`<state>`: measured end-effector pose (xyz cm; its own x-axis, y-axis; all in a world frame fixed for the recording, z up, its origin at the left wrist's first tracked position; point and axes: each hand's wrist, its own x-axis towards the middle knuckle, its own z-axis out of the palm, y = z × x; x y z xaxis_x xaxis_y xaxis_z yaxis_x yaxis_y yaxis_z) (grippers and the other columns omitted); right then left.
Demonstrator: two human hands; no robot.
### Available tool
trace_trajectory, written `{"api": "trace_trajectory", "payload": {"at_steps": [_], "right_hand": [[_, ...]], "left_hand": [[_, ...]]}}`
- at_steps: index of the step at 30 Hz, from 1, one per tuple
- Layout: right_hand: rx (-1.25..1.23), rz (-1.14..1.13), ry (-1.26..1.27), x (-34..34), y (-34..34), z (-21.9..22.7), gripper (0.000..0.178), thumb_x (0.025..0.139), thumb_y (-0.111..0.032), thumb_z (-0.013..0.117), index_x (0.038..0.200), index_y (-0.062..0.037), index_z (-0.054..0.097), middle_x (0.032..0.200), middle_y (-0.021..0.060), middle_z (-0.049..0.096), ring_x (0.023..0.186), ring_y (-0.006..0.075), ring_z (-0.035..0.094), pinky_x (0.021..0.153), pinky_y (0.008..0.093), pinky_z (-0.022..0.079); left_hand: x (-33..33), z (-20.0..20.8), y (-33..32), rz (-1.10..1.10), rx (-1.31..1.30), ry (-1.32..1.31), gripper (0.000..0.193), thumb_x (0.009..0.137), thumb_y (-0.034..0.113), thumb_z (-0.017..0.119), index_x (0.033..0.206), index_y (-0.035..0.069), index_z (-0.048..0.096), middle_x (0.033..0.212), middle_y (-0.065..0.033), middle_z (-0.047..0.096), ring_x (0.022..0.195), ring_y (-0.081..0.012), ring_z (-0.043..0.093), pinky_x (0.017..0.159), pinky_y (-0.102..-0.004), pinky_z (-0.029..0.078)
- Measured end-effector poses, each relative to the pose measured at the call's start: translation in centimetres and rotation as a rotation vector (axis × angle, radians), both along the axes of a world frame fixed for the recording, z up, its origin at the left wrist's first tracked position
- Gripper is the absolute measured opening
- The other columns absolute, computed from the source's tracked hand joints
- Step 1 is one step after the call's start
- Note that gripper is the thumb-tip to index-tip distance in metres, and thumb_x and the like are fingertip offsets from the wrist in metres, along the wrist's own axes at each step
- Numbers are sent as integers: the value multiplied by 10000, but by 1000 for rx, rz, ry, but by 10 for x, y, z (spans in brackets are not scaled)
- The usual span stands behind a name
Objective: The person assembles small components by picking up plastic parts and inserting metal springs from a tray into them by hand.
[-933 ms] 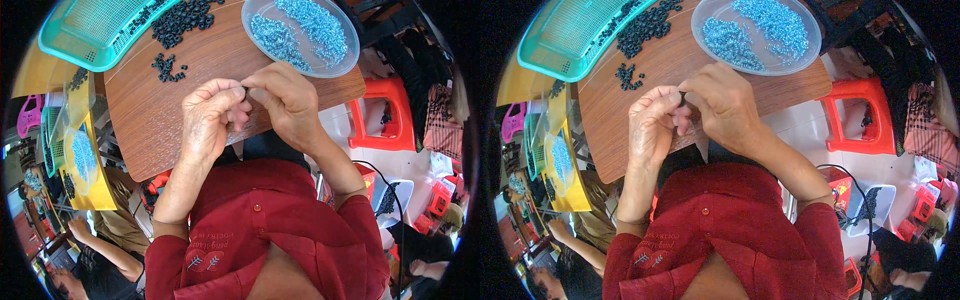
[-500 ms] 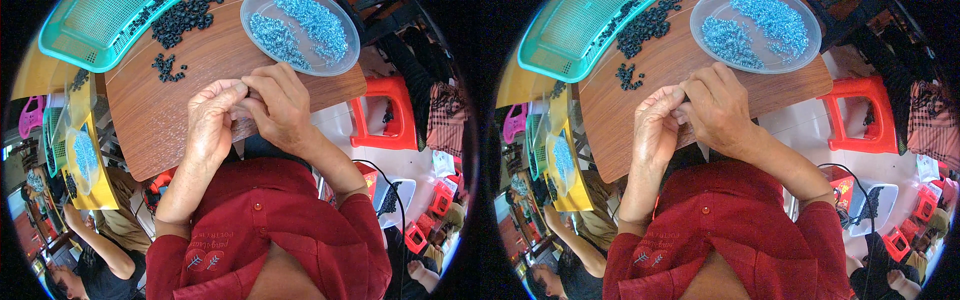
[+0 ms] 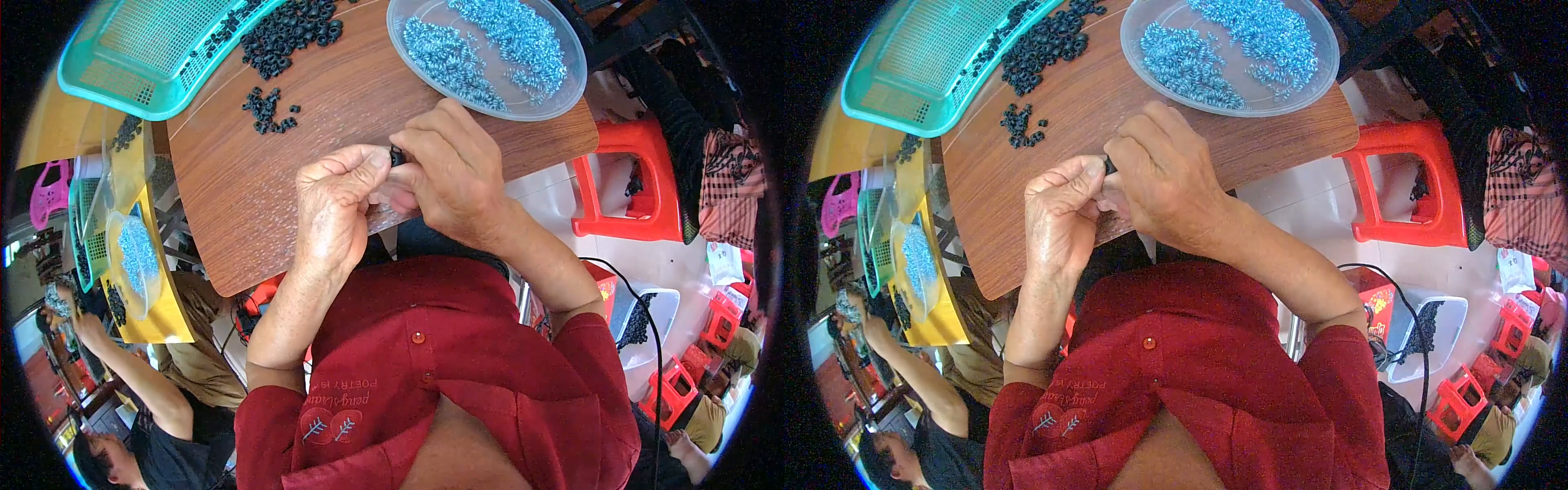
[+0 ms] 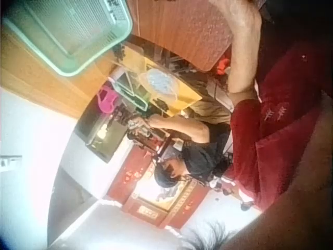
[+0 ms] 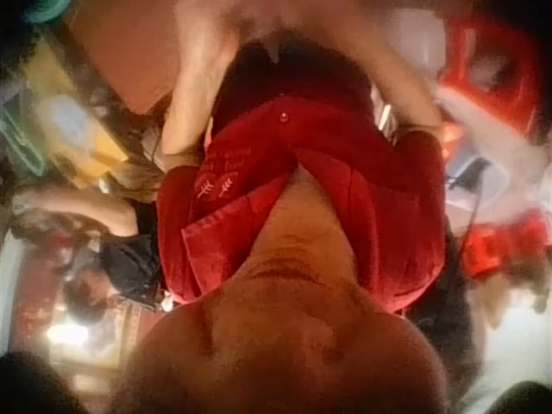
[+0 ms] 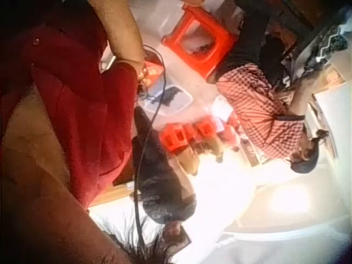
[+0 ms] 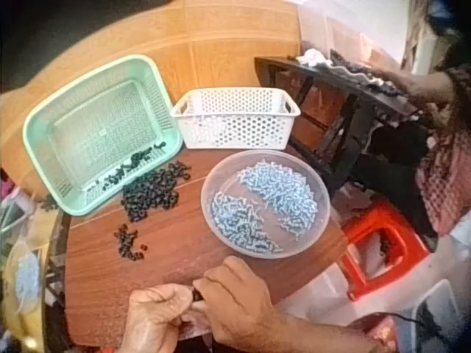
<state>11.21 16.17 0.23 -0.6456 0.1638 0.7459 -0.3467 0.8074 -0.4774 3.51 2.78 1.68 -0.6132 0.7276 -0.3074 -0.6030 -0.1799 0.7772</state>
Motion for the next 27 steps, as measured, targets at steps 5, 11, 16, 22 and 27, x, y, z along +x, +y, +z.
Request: {"api": "trace_trajectory", "payload": {"at_steps": [5,11,16,22,27], "right_hand": [[-21,50,37,-6,0,-4,327,577,0,712,867,33,566,736,124,532,628,275,503,529,345,413],[55,72,87,-2,-1,-9,301,552,-48,685,801,10,526,727,127,482,644,293,484,540,375,404],[102,64,58,0,1,-6,283,538,-102,644,761,-16,494,735,124,457,670,305,478,571,400,409],[-116,-31,85,-6,-1,-12,332,579,-84,683,866,10,546,781,137,523,710,317,512,612,403,439],[-78,-60,64,-5,1,-9,285,683,-65,683,935,35,595,863,149,598,717,317,565,620,390,461]], "left_hand": [[1,2,-1,12,-4,-6,144,855,40,586,880,-99,611,757,-143,640,600,-200,618,554,-304,519],[4,2,2,46,-73,21,133,859,36,579,853,-93,608,731,-150,637,551,-211,620,540,-314,535],[0,8,4,-22,-72,-4,127,856,36,587,854,-89,610,738,-140,640,580,-200,624,562,-302,525],[-6,13,10,-19,-20,26,155,866,71,592,872,-83,606,748,-129,640,606,-193,626,589,-281,511],[-13,16,8,-77,-148,69,169,839,123,638,857,-43,611,756,-90,638,619,-187,627,622,-302,513]]}}
